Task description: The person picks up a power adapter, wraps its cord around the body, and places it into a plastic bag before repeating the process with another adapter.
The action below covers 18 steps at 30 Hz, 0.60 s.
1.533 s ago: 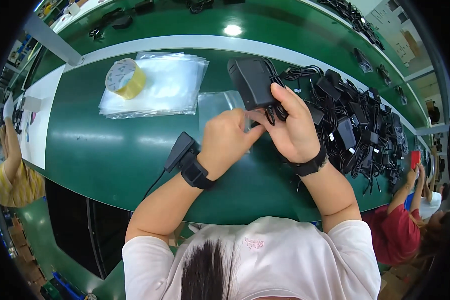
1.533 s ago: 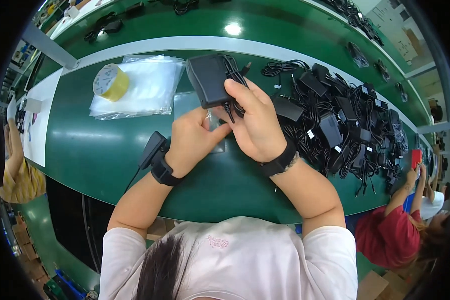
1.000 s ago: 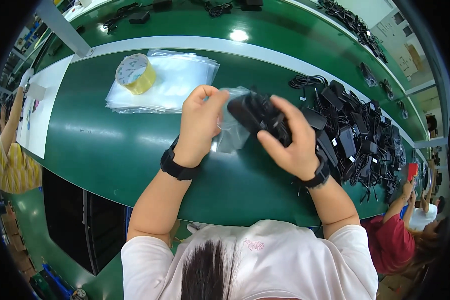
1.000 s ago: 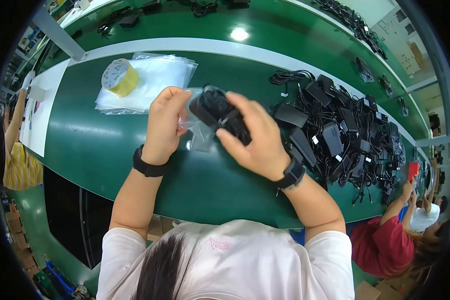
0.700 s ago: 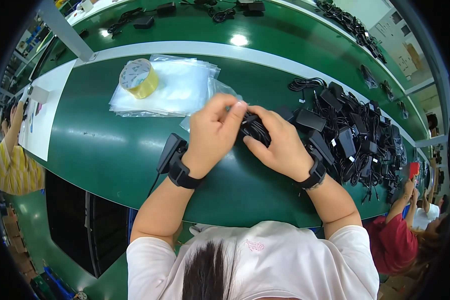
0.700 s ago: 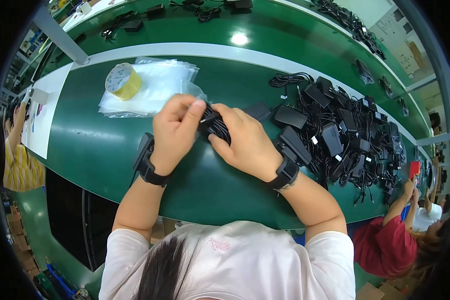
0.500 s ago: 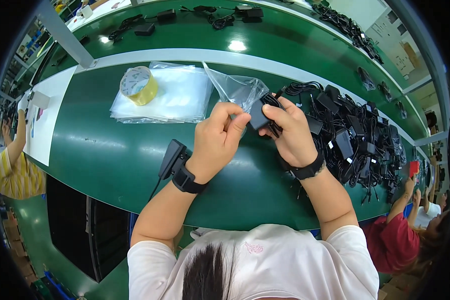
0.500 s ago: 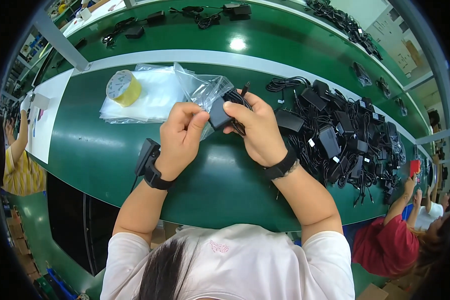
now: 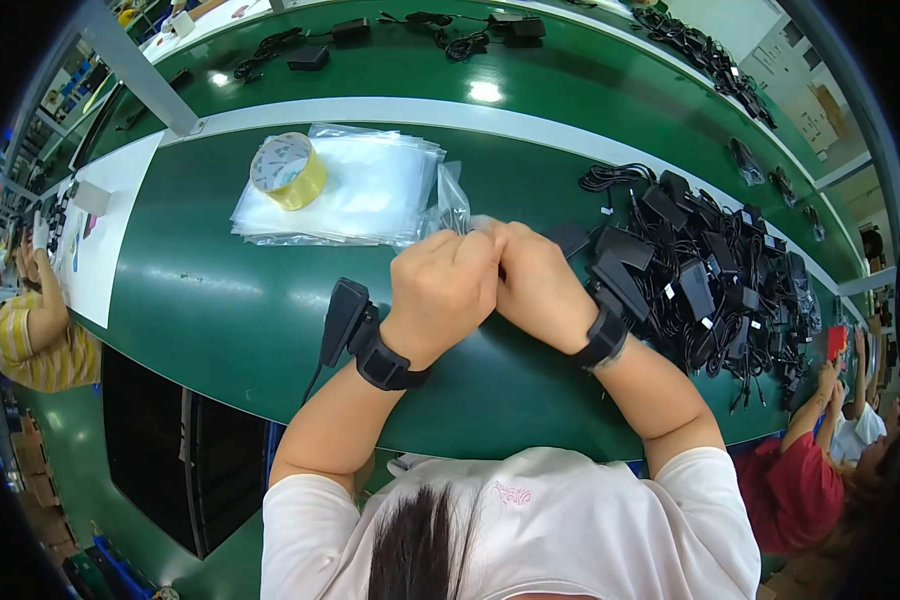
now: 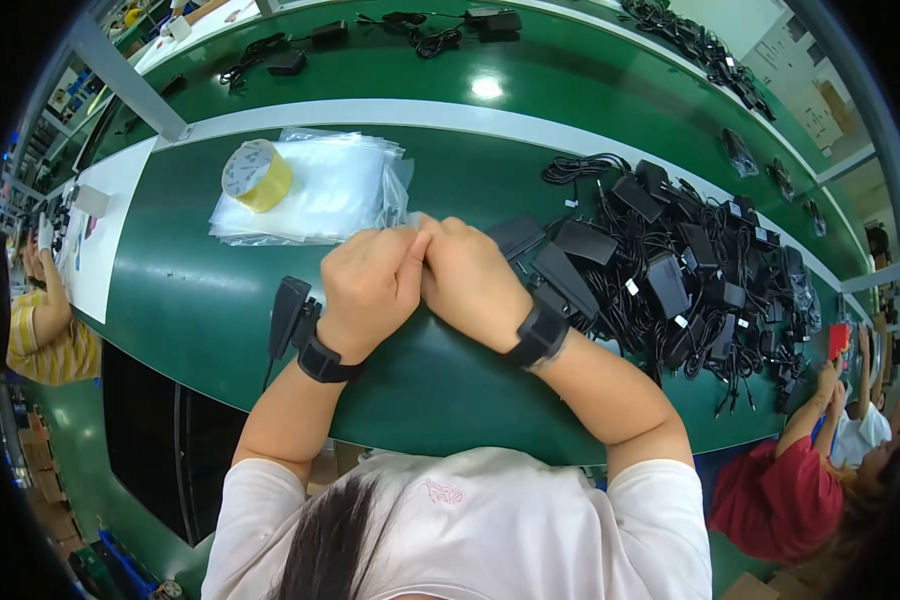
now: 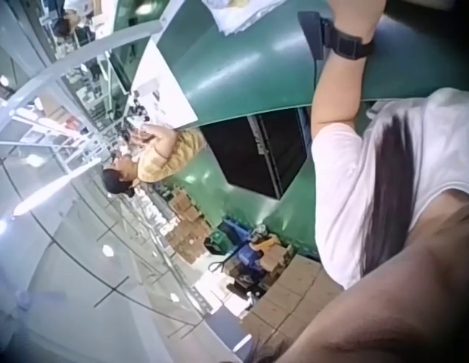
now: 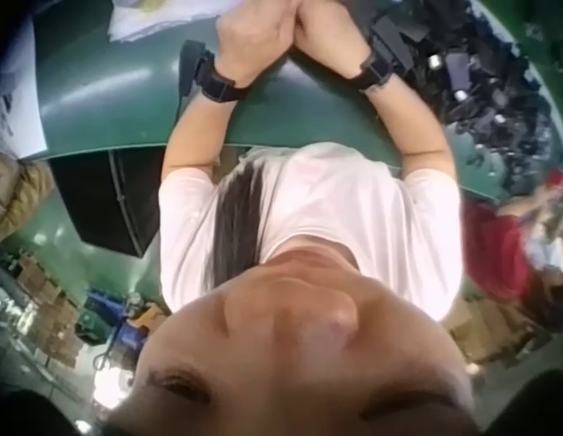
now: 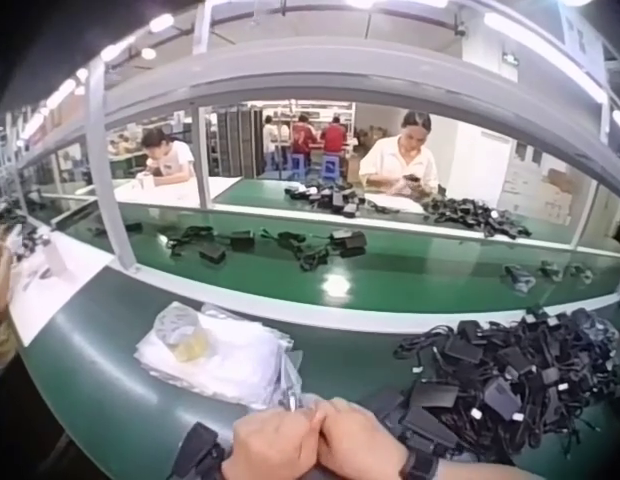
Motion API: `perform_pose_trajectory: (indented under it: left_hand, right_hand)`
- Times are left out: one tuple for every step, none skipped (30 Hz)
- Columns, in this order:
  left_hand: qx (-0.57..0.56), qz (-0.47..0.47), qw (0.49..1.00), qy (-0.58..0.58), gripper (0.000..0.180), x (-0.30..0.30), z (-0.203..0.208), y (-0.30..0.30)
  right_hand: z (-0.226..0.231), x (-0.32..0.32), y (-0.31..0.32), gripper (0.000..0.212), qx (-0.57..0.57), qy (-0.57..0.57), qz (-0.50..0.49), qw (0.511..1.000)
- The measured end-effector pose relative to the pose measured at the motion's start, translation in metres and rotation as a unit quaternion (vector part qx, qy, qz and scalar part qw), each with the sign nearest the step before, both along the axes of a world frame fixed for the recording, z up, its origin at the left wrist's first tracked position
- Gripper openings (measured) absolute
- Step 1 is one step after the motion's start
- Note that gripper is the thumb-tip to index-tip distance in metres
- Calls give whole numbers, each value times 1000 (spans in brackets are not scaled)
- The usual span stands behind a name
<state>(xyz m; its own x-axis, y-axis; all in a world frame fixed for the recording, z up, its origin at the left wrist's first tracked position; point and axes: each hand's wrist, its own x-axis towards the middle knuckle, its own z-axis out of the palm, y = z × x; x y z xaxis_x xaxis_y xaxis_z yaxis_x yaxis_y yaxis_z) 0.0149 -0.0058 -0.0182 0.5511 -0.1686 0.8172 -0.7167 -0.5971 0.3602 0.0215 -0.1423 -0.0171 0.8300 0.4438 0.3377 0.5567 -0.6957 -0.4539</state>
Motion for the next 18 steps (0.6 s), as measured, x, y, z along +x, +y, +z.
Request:
perform_pose_trajectory:
  left_hand:
    - [34,19,999,-17,7,0,4,-2]
    - [67,36,996,-36,7,-1,8,-2]
    - [77,39,996,-30,7,-3,8,-1]
    - [78,41,996,-31,7,-1,7,1]
    - [47,42,998,-31,8,2,7,1]
    - [16,44,998,-31,8,4,7,0]
    - [-7,48,999,-22,9,5,8,-2]
    - [-7,48,999,-23,9,6,7,-3]
    - [-20,30,999,-20,9,7,5,-3]
    - [-34,12,999,-17,9,8,4,-4]
    - [-32,15,999,-19,9,7,3,-5]
    - [-44,4,999,-5,9,5,2,-6]
    - [-56,-6,998,8,9,4,3,-6]
    - [-55,-4,998,6,9,4,5,-3]
    - [-63,-4,998,-21,9,4,9,1]
    - [-71,-4,996,-48,9,3,13,3]
    - [-70,2,996,-50,9,2,16,6]
    - [-92,7,994,-54,9,0,17,8]
  right_hand:
    - [0,8,-4,44,102,18,27,994]
    - [2,16,-8,44,202,35,54,977]
    - [29,18,-14,45,288,386,-10,876]
    - [31,22,-16,45,428,464,17,775]
    - [34,22,-17,43,469,464,15,751]
    - [36,22,-18,41,509,463,13,726]
    - [36,21,-17,41,508,462,14,727]
    - [36,19,-12,39,564,469,-9,680]
    - [35,18,-8,38,616,472,-32,629]
    - [33,20,-4,38,616,472,-30,630]
    - [30,21,2,37,652,451,-18,609]
    - [30,22,10,37,686,429,-6,587]
    - [31,21,18,39,703,405,12,584]
    - [30,21,26,39,703,405,14,584]
    - [27,22,35,41,649,309,20,694]
    - [23,22,39,43,580,206,26,787]
    - [13,22,39,50,385,-21,-7,922]
    - [8,25,35,54,297,-65,38,952]
